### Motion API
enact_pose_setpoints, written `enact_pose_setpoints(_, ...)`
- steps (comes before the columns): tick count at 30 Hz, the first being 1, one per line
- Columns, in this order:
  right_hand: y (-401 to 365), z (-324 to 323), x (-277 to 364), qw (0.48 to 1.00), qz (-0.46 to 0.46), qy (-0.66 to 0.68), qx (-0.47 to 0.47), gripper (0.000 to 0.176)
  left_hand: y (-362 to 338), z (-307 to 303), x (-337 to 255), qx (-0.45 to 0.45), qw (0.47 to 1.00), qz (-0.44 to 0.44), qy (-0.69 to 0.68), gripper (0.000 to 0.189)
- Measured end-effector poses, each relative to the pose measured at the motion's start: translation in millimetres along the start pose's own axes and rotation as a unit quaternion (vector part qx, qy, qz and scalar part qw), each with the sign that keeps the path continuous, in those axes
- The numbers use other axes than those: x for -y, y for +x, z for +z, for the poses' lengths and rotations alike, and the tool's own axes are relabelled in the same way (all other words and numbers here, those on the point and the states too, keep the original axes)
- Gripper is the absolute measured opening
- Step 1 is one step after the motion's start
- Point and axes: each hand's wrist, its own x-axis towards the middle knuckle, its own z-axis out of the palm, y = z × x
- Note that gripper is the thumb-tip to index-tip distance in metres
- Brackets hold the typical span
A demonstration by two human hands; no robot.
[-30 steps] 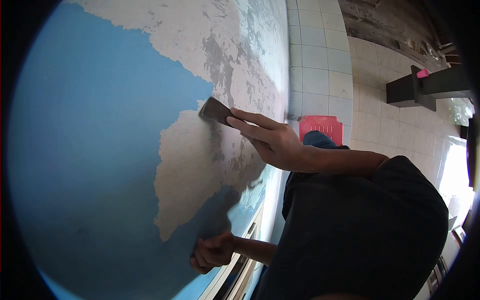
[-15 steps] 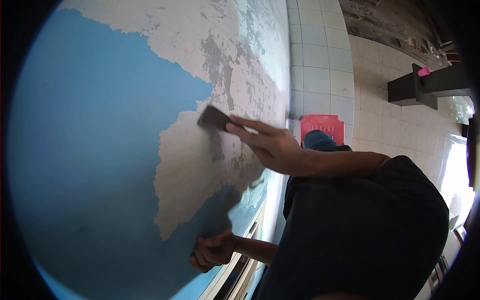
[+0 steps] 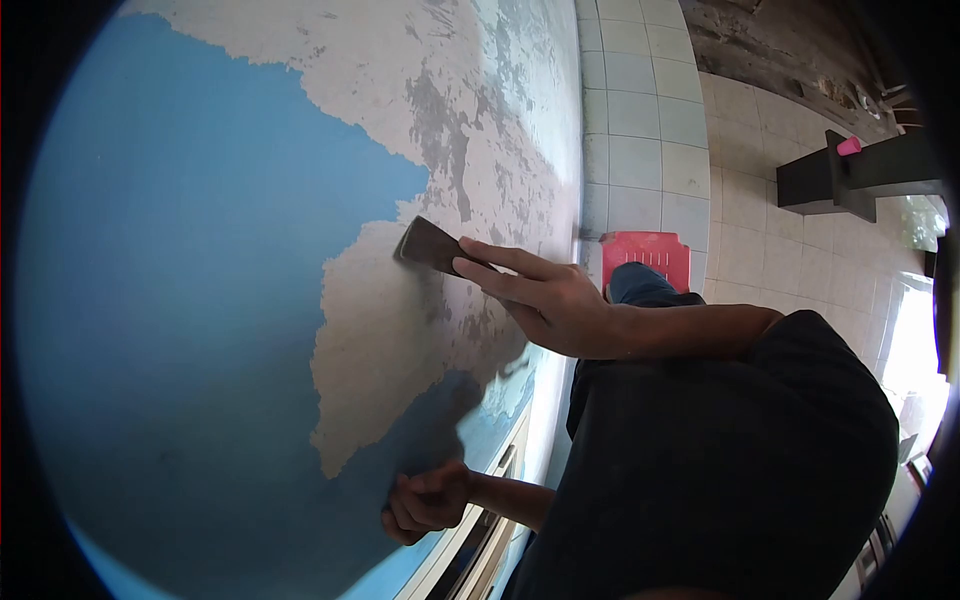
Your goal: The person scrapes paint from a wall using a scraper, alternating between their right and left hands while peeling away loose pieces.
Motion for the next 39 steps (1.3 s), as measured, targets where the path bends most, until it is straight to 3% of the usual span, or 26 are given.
enact_pose_setpoints(20,9.6,-2.4,0.8,1.000,0.007,0.007,0.005,0.050,-3.4,-1.6,1.9,-0.002,1.000,0.000,0.000,0.018)
enact_pose_setpoints(26,3.6,-1.9,0.5,1.000,-0.028,-0.002,0.009,0.049,0.3,-0.3,-1.1,-0.003,1.000,-0.003,0.003,0.018)
enact_pose_setpoints(35,14.7,-5.3,6.3,1.000,0.019,0.019,0.004,0.049,-1.0,-0.5,0.1,-0.005,1.000,-0.005,0.004,0.016)
enact_pose_setpoints(39,5.2,2.1,5.5,1.000,-0.011,0.004,-0.007,0.051,-1.7,-0.5,0.2,-0.005,1.000,-0.006,0.007,0.017)
